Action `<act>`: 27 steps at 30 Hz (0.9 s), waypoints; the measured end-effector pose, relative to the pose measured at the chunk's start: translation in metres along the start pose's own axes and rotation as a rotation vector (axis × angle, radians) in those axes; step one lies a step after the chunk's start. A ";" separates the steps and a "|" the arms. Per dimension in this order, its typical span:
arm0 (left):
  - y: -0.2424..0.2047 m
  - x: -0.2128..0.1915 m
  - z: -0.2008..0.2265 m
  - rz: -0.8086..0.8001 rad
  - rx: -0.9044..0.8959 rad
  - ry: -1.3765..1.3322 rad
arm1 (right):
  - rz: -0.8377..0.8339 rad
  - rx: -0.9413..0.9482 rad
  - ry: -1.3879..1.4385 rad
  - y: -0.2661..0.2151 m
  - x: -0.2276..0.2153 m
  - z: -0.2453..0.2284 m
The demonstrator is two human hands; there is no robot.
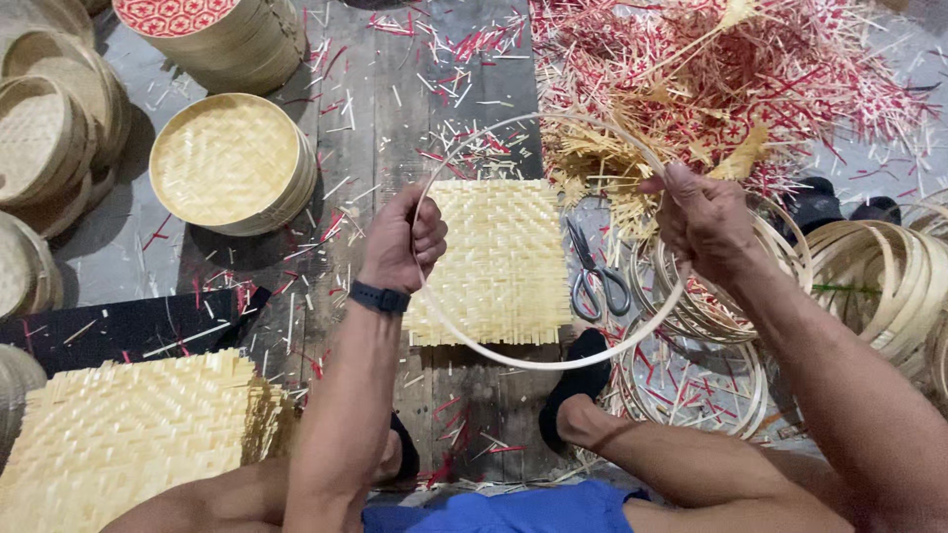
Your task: The person assembles a bamboo basket by placing a woven mat over a circular frame, pressing it into shape with a wooden mold, trimming the excess bamboo with shears, and attaching another rim to the edges.
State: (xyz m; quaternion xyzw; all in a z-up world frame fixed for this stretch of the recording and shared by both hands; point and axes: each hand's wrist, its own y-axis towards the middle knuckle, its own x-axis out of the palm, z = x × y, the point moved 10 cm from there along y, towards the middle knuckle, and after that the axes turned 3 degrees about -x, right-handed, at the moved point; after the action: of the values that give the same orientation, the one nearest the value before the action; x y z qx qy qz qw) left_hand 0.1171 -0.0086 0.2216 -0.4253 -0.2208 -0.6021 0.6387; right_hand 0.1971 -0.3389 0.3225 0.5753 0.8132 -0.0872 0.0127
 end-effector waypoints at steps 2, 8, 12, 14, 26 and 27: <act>-0.003 -0.006 0.011 0.054 0.065 -0.032 | -0.032 -0.045 -0.048 0.002 0.004 -0.005; -0.008 -0.029 0.019 0.215 0.173 0.161 | -0.042 -0.106 0.090 0.001 0.015 -0.008; -0.013 -0.051 0.032 0.415 0.421 0.581 | 0.002 -0.420 -0.061 -0.023 0.031 -0.045; -0.001 -0.060 0.013 0.275 0.204 0.295 | -0.152 -0.654 -0.352 -0.048 0.071 -0.066; -0.009 -0.042 0.001 0.192 -0.026 0.235 | 0.087 -1.160 -1.147 -0.065 0.119 -0.119; -0.012 -0.027 -0.009 0.164 -0.059 0.294 | 0.116 -1.198 -1.170 -0.062 0.126 -0.124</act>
State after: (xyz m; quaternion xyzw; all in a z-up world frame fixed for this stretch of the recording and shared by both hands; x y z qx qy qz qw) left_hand 0.0988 0.0009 0.1986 -0.3678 -0.0717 -0.6101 0.6981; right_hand 0.1066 -0.2222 0.4376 0.3742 0.5536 0.0758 0.7401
